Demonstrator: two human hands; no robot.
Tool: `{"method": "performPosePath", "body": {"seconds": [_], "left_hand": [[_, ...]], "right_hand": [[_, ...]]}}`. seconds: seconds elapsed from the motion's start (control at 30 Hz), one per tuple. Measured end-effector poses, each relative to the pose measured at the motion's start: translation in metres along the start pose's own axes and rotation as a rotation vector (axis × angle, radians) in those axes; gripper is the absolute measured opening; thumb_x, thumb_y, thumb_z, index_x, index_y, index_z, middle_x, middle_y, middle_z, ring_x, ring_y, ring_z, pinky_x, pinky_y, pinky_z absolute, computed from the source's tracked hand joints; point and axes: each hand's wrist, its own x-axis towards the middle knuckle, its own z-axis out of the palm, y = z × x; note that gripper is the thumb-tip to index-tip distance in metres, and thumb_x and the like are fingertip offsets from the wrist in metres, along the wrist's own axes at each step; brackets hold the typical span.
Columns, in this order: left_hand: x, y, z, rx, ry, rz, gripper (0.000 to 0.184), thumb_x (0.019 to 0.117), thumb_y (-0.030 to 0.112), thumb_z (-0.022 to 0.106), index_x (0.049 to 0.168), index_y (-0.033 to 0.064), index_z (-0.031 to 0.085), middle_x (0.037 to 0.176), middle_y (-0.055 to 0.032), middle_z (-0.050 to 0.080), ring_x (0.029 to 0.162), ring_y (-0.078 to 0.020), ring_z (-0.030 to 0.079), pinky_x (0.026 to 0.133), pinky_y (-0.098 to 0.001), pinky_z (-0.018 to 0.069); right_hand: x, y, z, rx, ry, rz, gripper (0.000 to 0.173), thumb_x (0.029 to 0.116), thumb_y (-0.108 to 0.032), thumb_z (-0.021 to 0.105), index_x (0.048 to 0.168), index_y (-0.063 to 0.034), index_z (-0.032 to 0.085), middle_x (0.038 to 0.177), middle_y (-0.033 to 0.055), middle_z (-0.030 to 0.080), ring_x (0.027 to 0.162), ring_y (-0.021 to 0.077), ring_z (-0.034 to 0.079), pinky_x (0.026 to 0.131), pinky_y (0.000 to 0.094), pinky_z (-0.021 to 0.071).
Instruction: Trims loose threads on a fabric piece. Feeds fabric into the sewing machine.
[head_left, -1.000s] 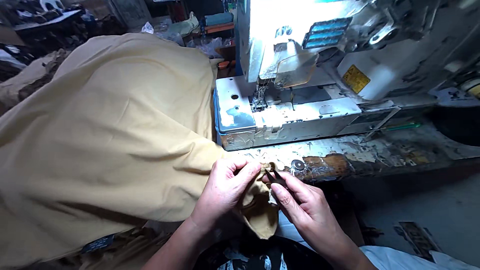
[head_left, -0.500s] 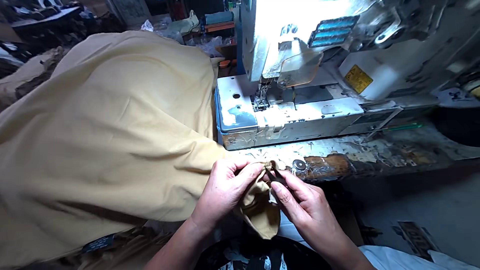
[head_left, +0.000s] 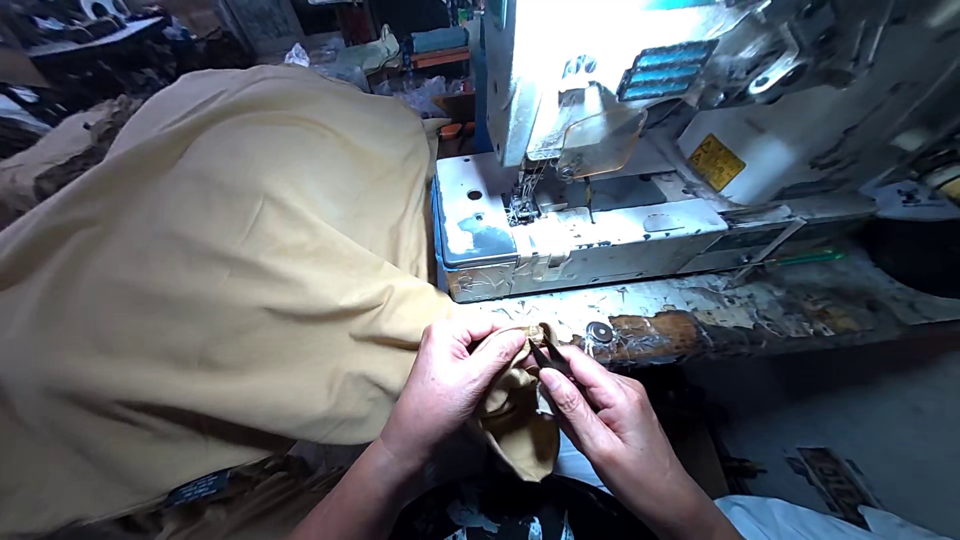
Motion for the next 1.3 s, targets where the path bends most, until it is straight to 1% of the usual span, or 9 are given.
{"method": "performPosePath", "body": {"seconds": [0.27,0.57,0.7,0.8,0.87,0.93,1.1,1.23,1.3], "left_hand": [[-0.002,-0.004,-0.001,0.051,-0.018,0.055,0.019,0.0982,0.012,0.061,0.085,0.0080,0.074,0.073,0.0080,0.067,0.069,0.0045,0.062,0.065,-0.0137,0.0511],[-0.016,0.000,-0.010,-0.146,-0.263,0.088,0.018,0.0968,0.011,0.062,0.087,0.0060,0.076,0.081,0.0097,0.066,0.079,0.0069,0.060,0.073,-0.0121,0.0490],[-0.014,-0.015,-0.003,0.133,-0.151,0.115,0.019,0.0964,0.011,0.062,0.087,0.0031,0.077,0.079,0.0023,0.071,0.078,0.0036,0.063,0.073,-0.0152,0.0511],[-0.016,-0.048,0.004,0.359,-0.033,-0.038,0.023,0.0976,0.017,0.061,0.090,0.0033,0.078,0.082,-0.0021,0.072,0.078,-0.0020,0.064,0.076,-0.0256,0.0505],[-0.015,-0.042,0.000,0.252,-0.029,-0.027,0.020,0.0977,0.015,0.061,0.091,0.0045,0.077,0.082,0.0040,0.071,0.077,0.0060,0.062,0.074,-0.0155,0.0504],[-0.015,-0.031,-0.003,0.083,-0.031,-0.035,0.016,0.0976,0.012,0.062,0.090,0.0060,0.074,0.078,0.0089,0.068,0.072,0.0083,0.060,0.069,-0.0122,0.0499],[-0.007,-0.020,-0.013,-0.149,-0.130,-0.135,0.014,0.0960,0.012,0.065,0.084,0.0118,0.073,0.072,0.0108,0.067,0.067,0.0041,0.062,0.065,-0.0155,0.0523],[-0.007,-0.016,-0.011,-0.254,-0.068,-0.216,0.019,0.0966,0.007,0.062,0.081,0.0103,0.073,0.069,0.0075,0.067,0.064,0.0019,0.063,0.063,-0.0169,0.0535],[-0.006,-0.014,-0.011,-0.279,-0.025,-0.229,0.019,0.0967,0.007,0.062,0.082,0.0088,0.073,0.069,0.0057,0.068,0.063,0.0009,0.063,0.063,-0.0173,0.0543]], "right_hand": [[0.000,-0.002,0.002,0.021,0.000,-0.004,0.025,0.1041,-0.016,0.050,0.102,-0.0005,0.069,0.073,-0.0053,0.061,0.061,-0.0077,0.054,0.056,0.0078,0.0468],[-0.007,0.015,-0.005,0.173,-0.046,-0.427,0.026,0.1097,-0.027,0.048,0.102,-0.0058,0.060,0.086,-0.0003,0.065,0.079,-0.0066,0.061,0.073,0.0072,0.0486],[-0.017,0.011,-0.010,0.365,-0.123,-0.412,0.027,0.1091,-0.029,0.049,0.098,-0.0113,0.065,0.081,-0.0036,0.065,0.074,-0.0036,0.062,0.068,0.0114,0.0518],[-0.019,-0.006,-0.032,0.459,-0.170,-0.357,0.024,0.1085,-0.027,0.049,0.101,-0.0136,0.067,0.086,-0.0031,0.068,0.079,0.0025,0.065,0.073,0.0191,0.0544],[-0.011,0.014,-0.022,0.246,0.064,-0.246,0.019,0.1053,-0.034,0.056,0.106,-0.0176,0.066,0.088,-0.0094,0.068,0.072,-0.0087,0.061,0.063,0.0095,0.0510],[-0.006,0.032,-0.015,0.022,0.107,-0.148,0.042,0.0933,-0.038,0.071,0.116,-0.0039,0.068,0.101,-0.0001,0.068,0.075,-0.0101,0.050,0.064,0.0069,0.0405],[0.005,0.030,-0.009,-0.033,0.211,-0.025,0.015,0.0862,-0.019,0.070,0.091,-0.0047,0.074,0.085,-0.0055,0.064,0.077,-0.0118,0.056,0.069,0.0039,0.0459],[0.006,0.024,-0.014,-0.164,0.242,-0.023,0.041,0.0974,-0.029,0.064,0.121,0.0043,0.065,0.110,0.0085,0.068,0.095,-0.0009,0.060,0.083,0.0134,0.0486],[-0.002,0.010,-0.016,-0.104,0.206,-0.060,0.034,0.1058,-0.027,0.055,0.122,0.0010,0.065,0.099,0.0024,0.068,0.076,-0.0062,0.057,0.067,0.0103,0.0485]]}}
